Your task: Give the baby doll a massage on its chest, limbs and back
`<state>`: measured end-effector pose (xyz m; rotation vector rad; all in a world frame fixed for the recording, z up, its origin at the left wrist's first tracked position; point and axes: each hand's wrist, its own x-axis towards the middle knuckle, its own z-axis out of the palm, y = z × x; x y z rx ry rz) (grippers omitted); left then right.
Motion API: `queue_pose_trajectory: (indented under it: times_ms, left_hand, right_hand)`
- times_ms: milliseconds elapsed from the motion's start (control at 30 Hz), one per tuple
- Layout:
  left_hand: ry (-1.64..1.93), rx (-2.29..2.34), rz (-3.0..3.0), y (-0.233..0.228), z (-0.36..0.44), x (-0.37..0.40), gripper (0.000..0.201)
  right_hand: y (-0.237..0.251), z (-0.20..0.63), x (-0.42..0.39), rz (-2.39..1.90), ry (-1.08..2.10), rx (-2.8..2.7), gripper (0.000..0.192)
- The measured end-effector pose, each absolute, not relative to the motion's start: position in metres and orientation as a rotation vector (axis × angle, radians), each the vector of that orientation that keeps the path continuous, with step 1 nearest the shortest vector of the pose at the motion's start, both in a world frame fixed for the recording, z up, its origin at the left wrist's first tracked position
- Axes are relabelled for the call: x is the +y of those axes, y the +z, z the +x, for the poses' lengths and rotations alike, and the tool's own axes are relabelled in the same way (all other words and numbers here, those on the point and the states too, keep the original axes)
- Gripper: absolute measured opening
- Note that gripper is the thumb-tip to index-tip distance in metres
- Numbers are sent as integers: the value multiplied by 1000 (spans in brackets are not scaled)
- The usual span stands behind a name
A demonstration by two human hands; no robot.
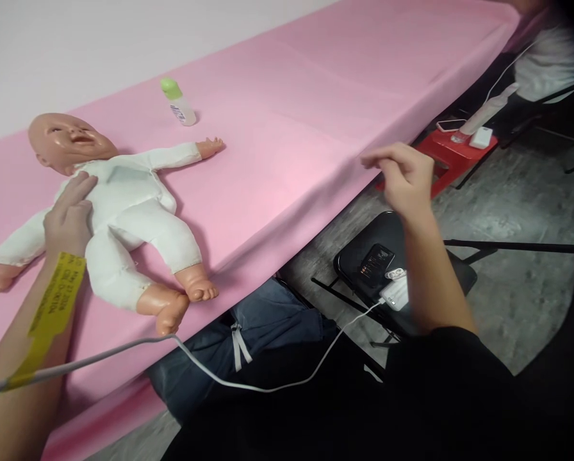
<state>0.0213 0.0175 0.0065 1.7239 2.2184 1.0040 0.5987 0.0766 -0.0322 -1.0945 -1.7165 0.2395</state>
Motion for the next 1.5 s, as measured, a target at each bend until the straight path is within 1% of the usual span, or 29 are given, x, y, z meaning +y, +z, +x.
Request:
queue_pose_trajectory:
  times_ms: [33,133,167,200,267,300,367,433,467,567,733,833,1067,1133,1200,1333,1400,1500]
  left_hand:
    - [1104,2150,1831,5,19,18,54]
    - [1231,1982,2010,-2,12,18,58]
    - [1237,1973,2002,-3,10,18,58]
    - [1246,1974,1991,-5,9,18,58]
    - [1250,1975,1990,-6,7,19,57]
    - [1246,1973,1996,-7,6,19,57]
    - [1237,1969,2012,-9,3,21,57]
    - [1271,1974,2011,-10,0,22,58]
    - [1285,1976,2008,-11,-2,23,59]
    - [1268,1969,2009,-14,-6,23,59]
    - [1240,2011,1937,-17,-12,23,62]
    - [1209,2016,1903,-19,-16,24,62]
    - [1141,2145,1725,-24,-30,31,64]
    - [1162,2173,1713,-26,-32,30,62]
    - [1202,2151,1783,-25,-30,26,58]
    - [1248,1944,1998,-22,-24,17,56]
    - [1244,1901,2026,-22,-22,16,58]
    - [1234,1962,1974,-23,-25,17,63]
  right_hand:
    - [-19,576,81,-1002,269,-1764,30]
    - [11,497,92,-728,336,-1865,27]
    - [18,468,95,-635,349,-1896,33]
    - [23,436,97,-545,355,-1938,44]
    - [30,367,101,-392,363,-2026,73]
    - [30,331,103,-305,375,-2089,81]
    - [26,260,109,-237,398,-2192,74]
    - [19,199,117,-351,401,-2306,54]
    - [15,174,120,-437,419,-2363,47]
    - [5,126,132,-528,558,-2445,49]
    - [-1,109,141,-533,767,-2433,50]
    - [-2,113,138,-591,823,-2385,50]
    - [5,134,132,-857,899,-2349,66]
    - [6,138,133,-815,922,-2340,70]
    - [5,140,134,-668,942,-2362,73]
    - [-1,140,142,-403,926,-2434,80]
    - [-5,140,147,-412,887,-2453,82]
    - [-10,141,153,-539,841,-2457,73]
